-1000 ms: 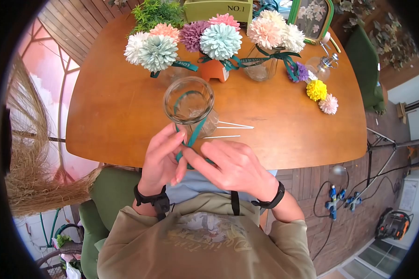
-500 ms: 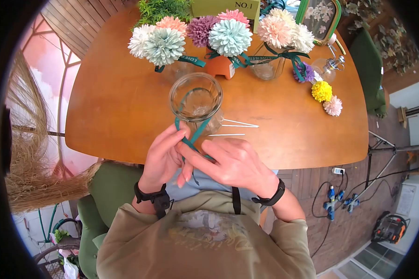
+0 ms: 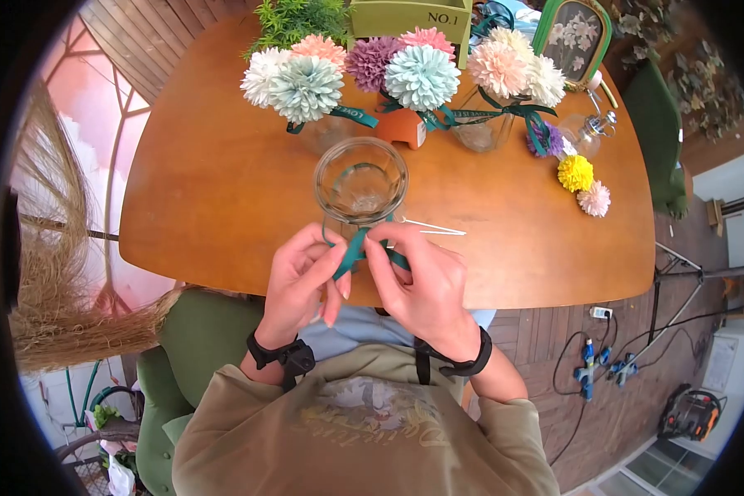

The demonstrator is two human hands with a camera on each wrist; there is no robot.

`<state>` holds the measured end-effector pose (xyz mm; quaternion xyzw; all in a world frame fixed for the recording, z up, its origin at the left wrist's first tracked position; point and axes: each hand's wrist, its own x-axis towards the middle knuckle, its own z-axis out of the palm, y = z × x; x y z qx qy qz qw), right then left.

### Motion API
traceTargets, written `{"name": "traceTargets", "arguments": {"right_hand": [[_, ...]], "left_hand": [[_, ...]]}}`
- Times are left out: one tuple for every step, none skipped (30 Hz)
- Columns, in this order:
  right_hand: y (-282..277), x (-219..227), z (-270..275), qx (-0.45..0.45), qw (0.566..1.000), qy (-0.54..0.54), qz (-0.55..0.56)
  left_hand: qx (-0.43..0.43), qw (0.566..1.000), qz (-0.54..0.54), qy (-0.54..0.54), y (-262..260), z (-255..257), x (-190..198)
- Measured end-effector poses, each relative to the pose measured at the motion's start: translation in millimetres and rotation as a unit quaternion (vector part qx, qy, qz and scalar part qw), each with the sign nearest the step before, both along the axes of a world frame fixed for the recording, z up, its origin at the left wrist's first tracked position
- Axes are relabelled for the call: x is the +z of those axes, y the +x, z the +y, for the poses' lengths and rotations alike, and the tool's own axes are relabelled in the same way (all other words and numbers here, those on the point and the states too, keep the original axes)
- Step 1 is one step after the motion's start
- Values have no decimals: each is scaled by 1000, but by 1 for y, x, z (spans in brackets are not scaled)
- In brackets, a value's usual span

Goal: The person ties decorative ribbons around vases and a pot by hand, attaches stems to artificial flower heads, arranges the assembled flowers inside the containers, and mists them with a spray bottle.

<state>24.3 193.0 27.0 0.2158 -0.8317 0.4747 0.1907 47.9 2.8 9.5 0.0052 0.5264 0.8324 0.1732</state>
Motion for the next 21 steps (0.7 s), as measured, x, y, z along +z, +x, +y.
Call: {"name": "traceTargets", "arguments": {"right_hand": [[-1, -1, 1, 1, 1000, 0, 1], [-3, -4, 1, 33, 999, 2, -8], [-4, -5, 3, 65, 998, 4, -17], [-4, -4, 5, 65, 998, 5, -16], [-4, -2, 7, 86, 995, 18, -48], [-4, 0, 10, 107, 990, 30, -81], [-4, 3, 13, 107, 991, 32, -79], [-5, 5, 16, 141, 981, 3, -131], [-6, 8, 18, 176, 967, -26, -182], [-6, 9, 19, 175, 968, -26, -180], [-6, 10, 20, 187, 955, -54, -224], [-6, 10, 22, 197, 940, -82, -268], [-7, 10, 24, 197, 940, -82, -267], [-7, 10, 26, 215, 937, -85, -263], [-8, 9, 26, 234, 933, -89, -258], [-8, 9, 26, 235, 933, -90, -258], [-7, 8, 26, 243, 931, -113, -249], [-7, 7, 27, 250, 928, -136, -240], [-8, 4, 27, 251, 928, -137, -240], [-8, 1, 29, 245, 933, -143, -223], [-9, 0, 29, 238, 937, -150, -206]], "left_hand": [[12, 1000, 7, 7, 0, 0, -1], [24, 1000, 14, 14, 0, 0, -2], [23, 1000, 15, 15, 0, 0, -1], [20, 1000, 15, 13, 0, 0, -1], [18, 1000, 16, 13, -1, 0, -1], [17, 1000, 18, 13, -2, 0, 0], [12, 1000, 13, 23, -3, 0, 0], [7, 999, 9, 32, -4, -1, 0], [7, 999, 11, 32, -4, -1, -1], [-20, 999, 4, 39, -4, -2, -3], [-47, 998, -4, 45, -4, -3, -4], [-47, 998, -4, 45, -4, -5, -1], [-63, 998, -3, 23, -4, -6, 4], [-79, 997, -3, 0, -3, -8, 7], [-79, 997, -3, 0, -4, -8, 6], [-94, 995, 30, -36, -4, -9, 5], [-108, 990, 63, -70, -3, -9, 3], [-108, 990, 62, -71, -2, -10, 2], [-115, 982, 105, -109, -1, -12, 2], [-122, 970, 148, -147, -1, -13, 2], [-123, 970, 148, -148, -2, -14, 3]]}}
